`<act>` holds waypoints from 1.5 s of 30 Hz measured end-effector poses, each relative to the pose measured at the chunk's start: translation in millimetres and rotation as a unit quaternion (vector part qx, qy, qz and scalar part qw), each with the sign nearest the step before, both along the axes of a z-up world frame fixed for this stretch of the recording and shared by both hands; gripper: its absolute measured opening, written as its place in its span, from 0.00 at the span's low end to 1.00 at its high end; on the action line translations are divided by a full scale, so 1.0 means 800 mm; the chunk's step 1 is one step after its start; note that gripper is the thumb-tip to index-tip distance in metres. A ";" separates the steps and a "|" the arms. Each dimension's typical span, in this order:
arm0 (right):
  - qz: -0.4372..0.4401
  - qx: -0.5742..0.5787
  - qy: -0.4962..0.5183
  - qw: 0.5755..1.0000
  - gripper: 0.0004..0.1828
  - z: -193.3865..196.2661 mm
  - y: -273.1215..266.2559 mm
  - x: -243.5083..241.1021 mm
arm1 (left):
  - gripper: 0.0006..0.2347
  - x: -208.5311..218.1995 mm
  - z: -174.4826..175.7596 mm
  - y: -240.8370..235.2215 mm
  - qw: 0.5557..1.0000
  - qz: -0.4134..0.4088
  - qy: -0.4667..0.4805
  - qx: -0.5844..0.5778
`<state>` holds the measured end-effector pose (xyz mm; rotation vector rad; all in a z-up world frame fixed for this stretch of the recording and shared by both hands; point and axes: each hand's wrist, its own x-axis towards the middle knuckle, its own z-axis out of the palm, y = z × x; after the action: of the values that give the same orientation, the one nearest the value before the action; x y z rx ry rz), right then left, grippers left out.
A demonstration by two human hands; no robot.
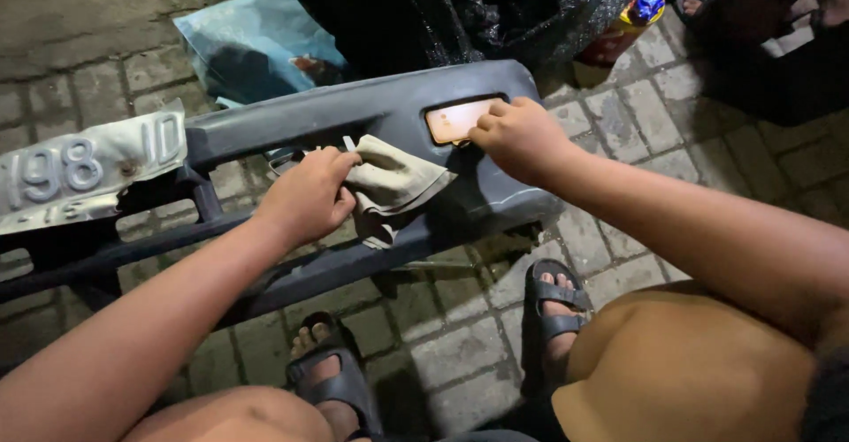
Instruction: The person scrubs and wipes a detached car bumper using a sanding block and a cloth. They alternate between sanding the surface and wiping it down, focusing on the area around the orange reflector and the license plate holder.
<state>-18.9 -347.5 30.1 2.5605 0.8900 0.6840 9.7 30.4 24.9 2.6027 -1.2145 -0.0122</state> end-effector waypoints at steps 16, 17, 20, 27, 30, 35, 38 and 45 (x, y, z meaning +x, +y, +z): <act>-0.004 -0.005 0.007 1.000 0.04 0.006 -0.047 -0.009 | 0.23 -0.003 -0.006 0.005 1.000 -0.006 -0.006 0.008; -0.003 -0.003 0.008 1.000 0.04 0.010 -0.046 -0.012 | 0.23 -0.003 -0.008 0.006 1.000 -0.005 -0.005 0.010; -0.033 -0.017 0.017 0.999 0.06 0.008 -0.042 -0.020 | 0.23 -0.001 -0.011 0.006 1.000 -0.011 -0.024 0.014; -0.012 0.055 0.047 0.997 0.06 0.020 -0.016 -0.028 | 0.23 -0.001 -0.014 0.005 1.000 -0.021 -0.017 -0.009; 0.005 0.075 0.087 0.993 0.05 0.038 -0.014 -0.043 | 0.26 -0.006 -0.001 0.000 0.999 -0.041 -0.012 -0.022; 0.030 0.121 0.122 0.985 0.02 0.029 -0.026 -0.053 | 0.36 -0.021 0.018 -0.005 1.000 -0.005 -0.002 -0.018; -0.016 0.142 0.186 0.972 0.04 0.003 -0.048 -0.055 | 0.36 -0.016 0.009 -0.007 0.998 0.031 0.024 0.041; -0.120 0.123 0.253 0.952 0.21 0.028 -0.030 -0.069 | 0.38 -0.012 0.012 -0.008 0.991 0.026 0.049 0.123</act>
<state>-74.4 -371.5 52.4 3.0698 0.6414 0.0612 0.3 23.8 34.4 2.8051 -1.1761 -0.2934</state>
